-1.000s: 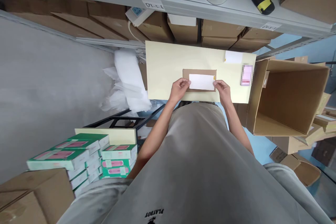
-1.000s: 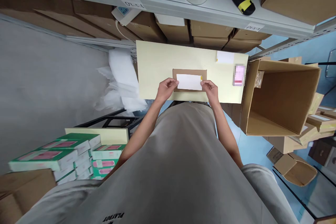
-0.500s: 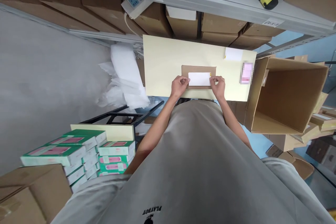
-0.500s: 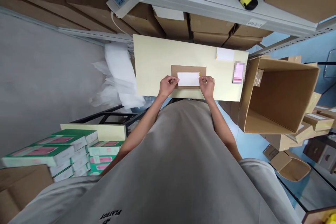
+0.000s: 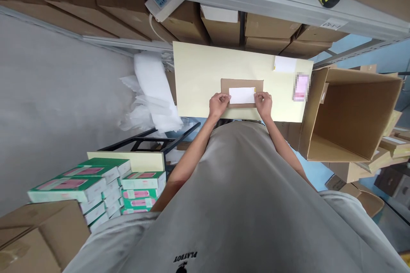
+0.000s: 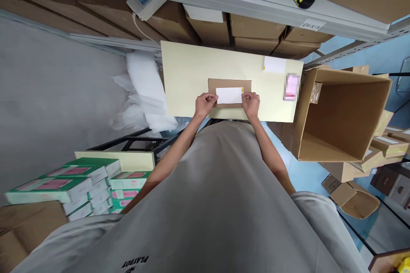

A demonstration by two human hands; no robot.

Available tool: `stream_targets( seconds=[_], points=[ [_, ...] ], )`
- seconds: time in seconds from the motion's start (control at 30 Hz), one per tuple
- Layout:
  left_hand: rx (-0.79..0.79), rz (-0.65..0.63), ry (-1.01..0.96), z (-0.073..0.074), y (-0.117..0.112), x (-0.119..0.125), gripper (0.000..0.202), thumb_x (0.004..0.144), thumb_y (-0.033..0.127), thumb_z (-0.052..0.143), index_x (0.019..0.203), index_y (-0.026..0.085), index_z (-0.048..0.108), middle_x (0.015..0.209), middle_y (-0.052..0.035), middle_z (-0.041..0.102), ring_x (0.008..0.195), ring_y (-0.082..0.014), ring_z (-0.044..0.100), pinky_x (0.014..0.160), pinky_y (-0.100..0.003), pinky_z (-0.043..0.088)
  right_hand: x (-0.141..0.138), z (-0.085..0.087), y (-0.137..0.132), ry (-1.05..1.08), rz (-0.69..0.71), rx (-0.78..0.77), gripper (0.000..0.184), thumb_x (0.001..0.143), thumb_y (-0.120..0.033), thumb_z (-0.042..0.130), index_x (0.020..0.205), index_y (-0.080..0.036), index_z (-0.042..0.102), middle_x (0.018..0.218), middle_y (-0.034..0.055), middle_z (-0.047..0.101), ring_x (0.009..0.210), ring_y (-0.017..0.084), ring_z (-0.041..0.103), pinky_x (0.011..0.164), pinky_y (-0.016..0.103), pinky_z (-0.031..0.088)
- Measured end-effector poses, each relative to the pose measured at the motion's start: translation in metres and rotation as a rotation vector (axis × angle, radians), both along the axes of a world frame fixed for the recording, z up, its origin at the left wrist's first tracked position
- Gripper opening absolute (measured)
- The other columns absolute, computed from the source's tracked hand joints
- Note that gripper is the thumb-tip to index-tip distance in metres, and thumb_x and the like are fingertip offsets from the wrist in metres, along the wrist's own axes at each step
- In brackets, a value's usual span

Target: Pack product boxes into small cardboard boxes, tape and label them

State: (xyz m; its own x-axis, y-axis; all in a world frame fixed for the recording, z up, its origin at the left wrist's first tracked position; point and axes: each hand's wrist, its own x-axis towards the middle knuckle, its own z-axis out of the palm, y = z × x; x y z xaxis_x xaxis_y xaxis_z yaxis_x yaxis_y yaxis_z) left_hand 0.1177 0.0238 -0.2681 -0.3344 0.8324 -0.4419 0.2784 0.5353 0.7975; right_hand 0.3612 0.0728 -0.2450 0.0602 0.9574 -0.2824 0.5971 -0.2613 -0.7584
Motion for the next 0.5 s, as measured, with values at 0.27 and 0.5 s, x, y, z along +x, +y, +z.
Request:
stream_targets(
  seconds=[0.27, 0.5],
  points=[
    [-0.041, 0.004, 0.038, -0.0027, 0.0051, 0.0003, 0.012, 0.089, 0.036, 0.082, 0.082, 0.026, 0.083, 0.081, -0.0028, 0.070, 0.082, -0.0234, 0.065, 0.088, -0.039, 0.054, -0.0003, -0.0028, 0.0025, -0.018, 0.003, -0.029, 0.015, 0.100, -0.032, 0.070, 0.086, -0.029, 0.068, 0.091, 0.0058, 0.070, 0.096, 0.028, 0.060, 0.111, 0.050, 0.050],
    [-0.045, 0.005, 0.055, -0.0004, 0.0063, 0.0016, 0.013, 0.089, 0.034, 0.081, 0.080, 0.026, 0.083, 0.078, -0.0023, 0.070, 0.081, -0.0239, 0.066, 0.087, -0.040, 0.053, -0.0009, -0.0088, 0.0050, -0.056, 0.008, -0.002, 0.017, 0.100, -0.030, 0.071, 0.084, -0.029, 0.069, 0.086, 0.0037, 0.068, 0.093, 0.028, 0.062, 0.108, 0.048, 0.051]
  ],
)
